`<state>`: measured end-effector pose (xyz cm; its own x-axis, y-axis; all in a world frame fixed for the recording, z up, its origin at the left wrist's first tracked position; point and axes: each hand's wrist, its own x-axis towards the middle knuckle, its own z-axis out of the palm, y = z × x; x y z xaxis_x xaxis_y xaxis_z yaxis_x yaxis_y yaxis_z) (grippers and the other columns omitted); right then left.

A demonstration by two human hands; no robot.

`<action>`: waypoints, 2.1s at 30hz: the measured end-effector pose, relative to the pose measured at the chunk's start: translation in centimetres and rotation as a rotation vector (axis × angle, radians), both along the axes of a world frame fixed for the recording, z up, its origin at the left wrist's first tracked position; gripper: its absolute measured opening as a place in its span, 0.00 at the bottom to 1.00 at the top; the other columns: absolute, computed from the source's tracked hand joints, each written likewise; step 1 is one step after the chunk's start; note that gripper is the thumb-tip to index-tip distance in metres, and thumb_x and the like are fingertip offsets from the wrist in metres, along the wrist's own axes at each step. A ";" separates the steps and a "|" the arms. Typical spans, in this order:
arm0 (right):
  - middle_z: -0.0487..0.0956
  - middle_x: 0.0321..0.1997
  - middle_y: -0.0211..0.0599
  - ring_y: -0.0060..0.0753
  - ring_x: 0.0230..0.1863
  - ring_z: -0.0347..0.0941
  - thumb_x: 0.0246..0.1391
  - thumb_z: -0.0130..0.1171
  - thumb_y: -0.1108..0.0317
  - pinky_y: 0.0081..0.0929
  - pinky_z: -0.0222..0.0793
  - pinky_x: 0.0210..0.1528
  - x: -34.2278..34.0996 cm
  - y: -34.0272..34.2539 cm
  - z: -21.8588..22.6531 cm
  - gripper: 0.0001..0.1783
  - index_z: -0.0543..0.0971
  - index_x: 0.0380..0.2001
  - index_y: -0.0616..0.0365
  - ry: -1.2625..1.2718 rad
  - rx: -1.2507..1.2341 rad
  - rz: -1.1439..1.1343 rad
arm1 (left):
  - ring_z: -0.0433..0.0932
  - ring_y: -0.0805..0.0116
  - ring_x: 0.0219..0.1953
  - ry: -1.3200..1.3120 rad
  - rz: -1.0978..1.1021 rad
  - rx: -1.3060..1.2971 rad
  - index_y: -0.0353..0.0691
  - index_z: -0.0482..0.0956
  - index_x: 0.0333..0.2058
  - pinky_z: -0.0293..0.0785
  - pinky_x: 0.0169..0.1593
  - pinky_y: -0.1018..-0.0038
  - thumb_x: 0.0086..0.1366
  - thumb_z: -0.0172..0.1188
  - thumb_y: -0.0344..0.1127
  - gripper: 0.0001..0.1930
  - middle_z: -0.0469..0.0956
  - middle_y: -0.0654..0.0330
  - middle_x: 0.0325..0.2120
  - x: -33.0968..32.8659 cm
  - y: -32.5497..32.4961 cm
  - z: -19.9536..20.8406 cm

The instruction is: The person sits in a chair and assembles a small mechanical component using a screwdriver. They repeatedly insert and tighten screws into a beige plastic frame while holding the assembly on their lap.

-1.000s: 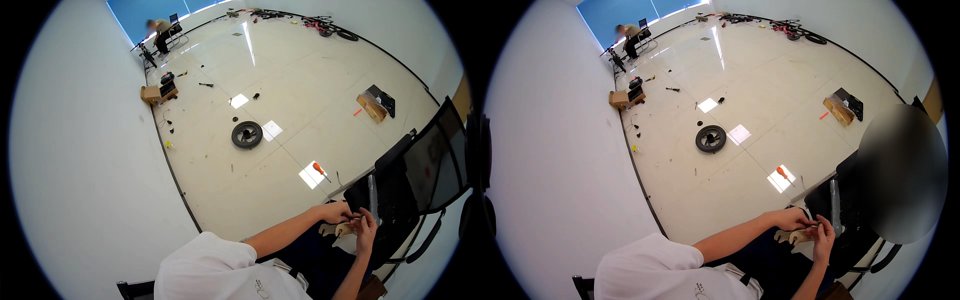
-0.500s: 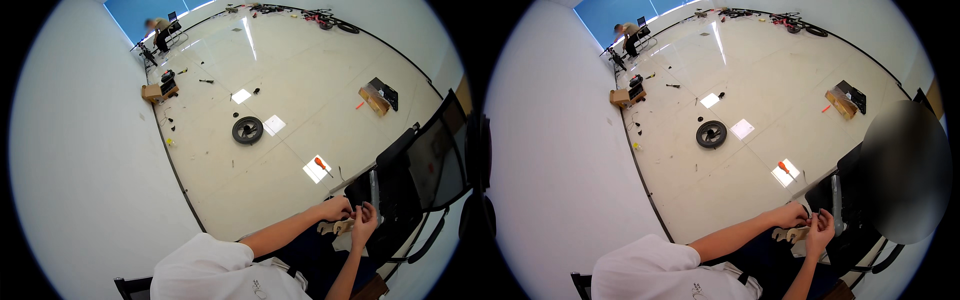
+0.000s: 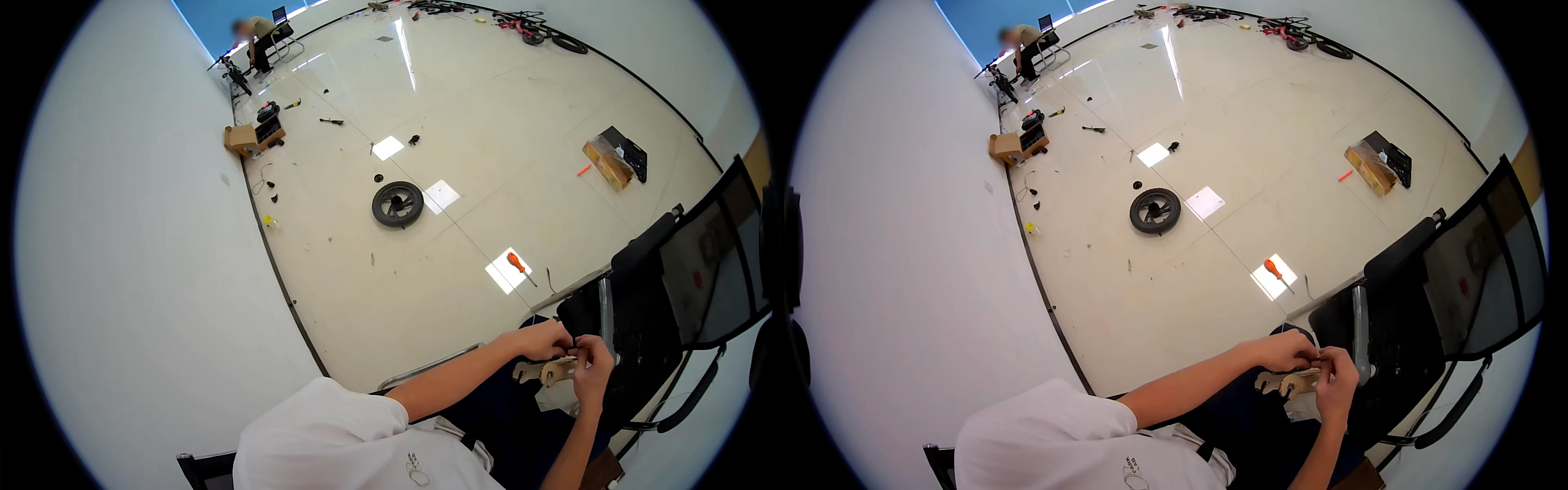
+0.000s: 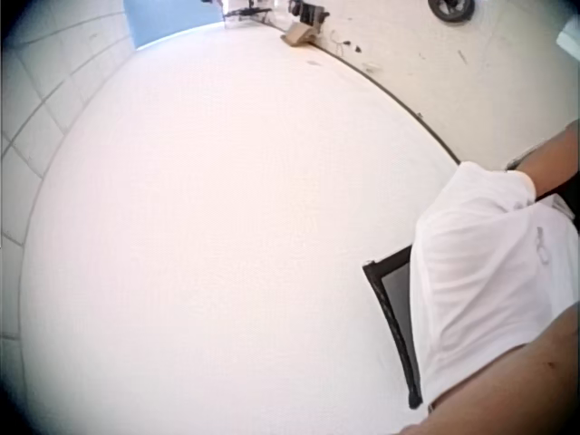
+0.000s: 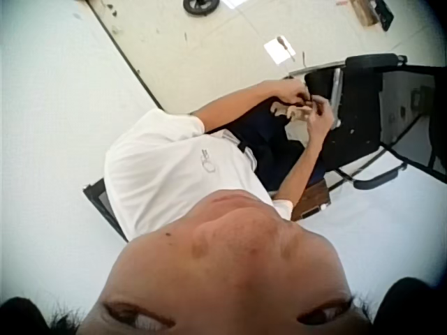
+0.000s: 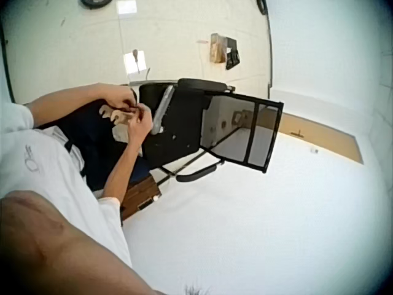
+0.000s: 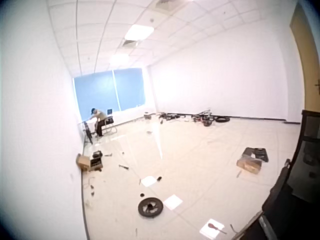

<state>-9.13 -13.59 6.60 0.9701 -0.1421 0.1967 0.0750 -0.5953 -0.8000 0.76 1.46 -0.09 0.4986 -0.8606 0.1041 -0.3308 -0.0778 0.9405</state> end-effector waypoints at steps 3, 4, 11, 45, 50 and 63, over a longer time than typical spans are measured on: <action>0.81 0.39 0.42 0.30 0.38 0.81 0.57 0.53 0.85 0.26 0.76 0.37 -0.6 -0.2 0.5 0.04 0.76 0.31 0.67 -0.026 -0.185 0.062 | 0.78 0.51 0.27 0.025 -0.007 -0.034 0.32 0.82 0.35 0.72 0.34 0.64 0.59 0.61 0.26 0.07 0.80 0.46 0.25 -0.1 0.0 0.1; 0.81 0.40 0.43 0.31 0.39 0.81 0.56 0.53 0.85 0.27 0.77 0.39 -0.8 0.0 0.4 0.04 0.76 0.32 0.67 -0.016 -0.189 0.060 | 0.78 0.51 0.27 0.033 -0.022 -0.005 0.31 0.83 0.35 0.72 0.33 0.64 0.59 0.61 0.26 0.07 0.80 0.46 0.25 -0.1 0.1 0.5; 0.81 0.50 0.46 0.31 0.46 0.81 0.61 0.55 0.79 0.26 0.75 0.49 -2.1 0.6 -1.5 0.14 0.78 0.50 0.67 0.043 0.465 -0.198 | 0.78 0.53 0.26 0.043 0.015 0.049 0.33 0.84 0.36 0.72 0.32 0.66 0.60 0.63 0.28 0.07 0.80 0.46 0.24 -0.1 0.4 2.3; 0.79 0.23 0.37 0.20 0.14 0.71 0.65 0.57 0.67 0.16 0.53 0.11 1.0 2.1 -3.2 0.11 0.76 0.44 0.63 0.128 0.978 -0.484 | 0.80 0.51 0.27 0.030 -0.143 0.087 0.32 0.80 0.27 0.75 0.33 0.63 0.48 0.57 0.23 0.06 0.81 0.48 0.23 0.3 0.2 1.2; 0.79 0.23 0.37 0.20 0.13 0.70 0.64 0.58 0.67 0.15 0.52 0.10 0.6 1.4 -4.5 0.10 0.77 0.44 0.62 0.105 0.994 -0.469 | 0.82 0.54 0.29 0.039 -0.215 0.081 0.34 0.85 0.31 0.77 0.35 0.66 0.49 0.61 0.25 0.09 0.82 0.48 0.25 0.0 0.4 1.4; 0.83 0.38 0.38 0.25 0.38 0.80 0.60 0.61 0.75 0.23 0.77 0.40 -4.4 0.5 -2.8 0.07 0.81 0.40 0.67 -0.035 0.477 -0.435 | 0.83 0.57 0.30 0.007 -0.078 0.088 0.34 0.86 0.33 0.78 0.36 0.67 0.49 0.67 0.24 0.10 0.84 0.51 0.26 -0.3 0.2 2.3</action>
